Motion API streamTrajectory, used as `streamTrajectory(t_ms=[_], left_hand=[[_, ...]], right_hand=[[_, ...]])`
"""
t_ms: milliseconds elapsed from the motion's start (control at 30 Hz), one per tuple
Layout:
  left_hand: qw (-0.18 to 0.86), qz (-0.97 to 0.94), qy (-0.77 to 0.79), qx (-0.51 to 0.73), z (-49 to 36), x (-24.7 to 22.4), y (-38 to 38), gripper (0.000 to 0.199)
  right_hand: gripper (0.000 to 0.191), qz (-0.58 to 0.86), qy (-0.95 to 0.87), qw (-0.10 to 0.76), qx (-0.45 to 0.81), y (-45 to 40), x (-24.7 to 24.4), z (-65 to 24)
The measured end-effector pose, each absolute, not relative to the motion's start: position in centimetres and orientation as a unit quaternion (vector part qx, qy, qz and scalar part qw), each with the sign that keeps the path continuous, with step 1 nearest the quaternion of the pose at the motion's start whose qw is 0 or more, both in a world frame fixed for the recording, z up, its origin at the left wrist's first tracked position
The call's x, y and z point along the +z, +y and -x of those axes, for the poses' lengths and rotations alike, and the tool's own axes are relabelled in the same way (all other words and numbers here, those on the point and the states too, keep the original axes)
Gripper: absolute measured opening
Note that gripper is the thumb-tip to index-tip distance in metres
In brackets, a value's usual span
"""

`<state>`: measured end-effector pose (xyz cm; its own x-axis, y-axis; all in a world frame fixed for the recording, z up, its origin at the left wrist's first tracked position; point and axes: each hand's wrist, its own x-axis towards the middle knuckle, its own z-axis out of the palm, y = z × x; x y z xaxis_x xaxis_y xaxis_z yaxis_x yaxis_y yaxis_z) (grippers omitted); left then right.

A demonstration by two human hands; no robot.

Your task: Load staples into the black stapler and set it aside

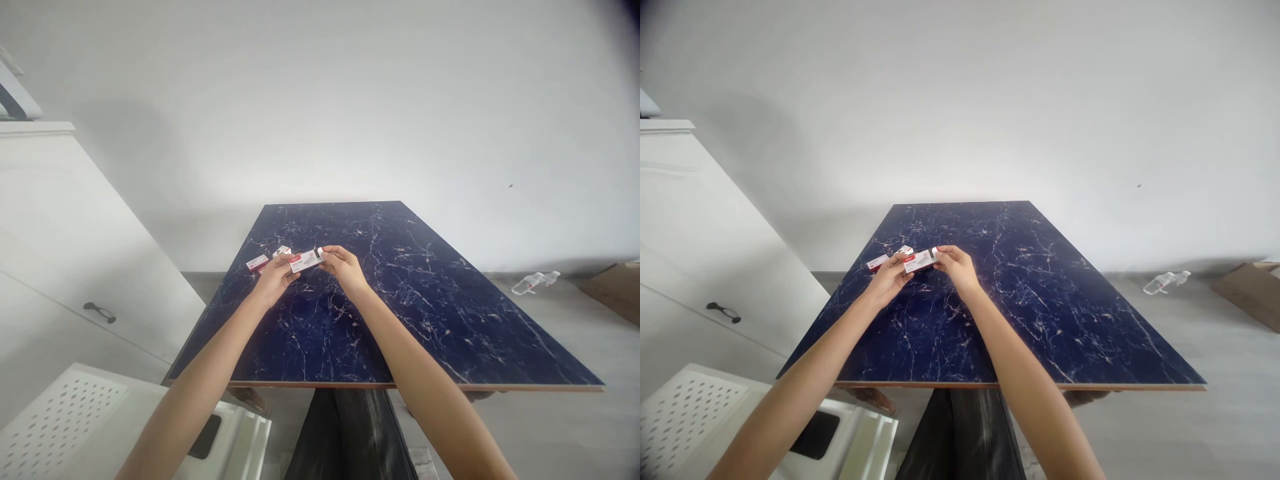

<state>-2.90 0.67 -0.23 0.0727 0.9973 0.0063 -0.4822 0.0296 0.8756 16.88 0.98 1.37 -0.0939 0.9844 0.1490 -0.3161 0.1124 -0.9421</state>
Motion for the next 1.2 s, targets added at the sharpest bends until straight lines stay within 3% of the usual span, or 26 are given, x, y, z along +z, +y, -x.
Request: streamTrajectory(t_ms=[700, 967, 1200], left_hand=[[0.651, -0.396, 0.271, 0.589, 3.4, 0.8, -0.3, 0.019], [0.668, -0.417, 0.259, 0.559, 3.2, 0.7, -0.6, 0.023], [0.639, -0.413, 0.283, 0.584, 2.9, 0.7, -0.3, 0.025]], right_hand=[[0.031, 0.293, -0.411, 0.551, 0.665, 0.8, 1.5, -17.3], [0.028, 0.246, -0.426, 0.505, 0.710, 0.6, 1.0, -17.2], [0.032, 0.295, -0.433, 0.561, 0.641, 0.9, 1.4, -17.0]])
